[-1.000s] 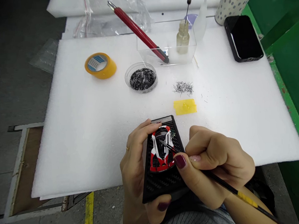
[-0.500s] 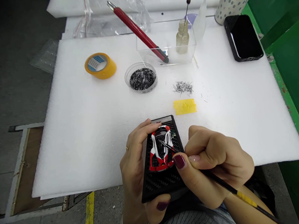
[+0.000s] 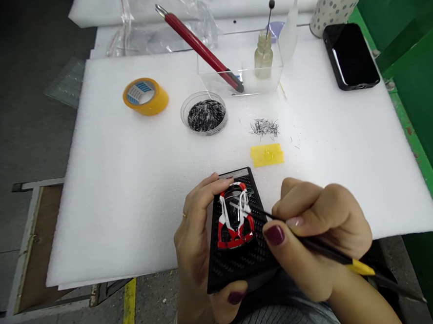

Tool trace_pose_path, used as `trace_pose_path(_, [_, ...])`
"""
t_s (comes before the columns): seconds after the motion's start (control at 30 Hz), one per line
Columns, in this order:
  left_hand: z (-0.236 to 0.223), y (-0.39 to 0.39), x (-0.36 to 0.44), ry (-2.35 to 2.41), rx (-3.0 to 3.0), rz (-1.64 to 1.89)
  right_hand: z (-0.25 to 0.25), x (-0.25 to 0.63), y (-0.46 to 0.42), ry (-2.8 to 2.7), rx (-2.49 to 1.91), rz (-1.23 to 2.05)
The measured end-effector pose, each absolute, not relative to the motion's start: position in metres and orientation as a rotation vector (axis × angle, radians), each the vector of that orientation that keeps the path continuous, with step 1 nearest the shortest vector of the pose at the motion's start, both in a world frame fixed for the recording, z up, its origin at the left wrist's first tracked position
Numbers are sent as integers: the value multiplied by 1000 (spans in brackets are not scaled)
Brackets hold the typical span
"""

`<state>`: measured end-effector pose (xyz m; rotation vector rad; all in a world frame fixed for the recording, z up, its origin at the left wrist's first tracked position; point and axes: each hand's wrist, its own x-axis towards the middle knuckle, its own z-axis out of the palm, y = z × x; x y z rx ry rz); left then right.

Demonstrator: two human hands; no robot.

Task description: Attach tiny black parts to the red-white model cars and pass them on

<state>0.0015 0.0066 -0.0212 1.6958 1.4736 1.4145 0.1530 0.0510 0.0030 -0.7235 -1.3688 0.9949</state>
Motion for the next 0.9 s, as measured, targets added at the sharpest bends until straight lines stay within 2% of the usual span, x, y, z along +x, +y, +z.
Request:
trace_pose_path(0.3, [-10,6,-12,1389,1730,1187,2,147,58,-1032,-782,1135])
trace_pose_path(0.9, [-22,6,-14,1335,1705,1294,-1,150,70,-824,-840,1165])
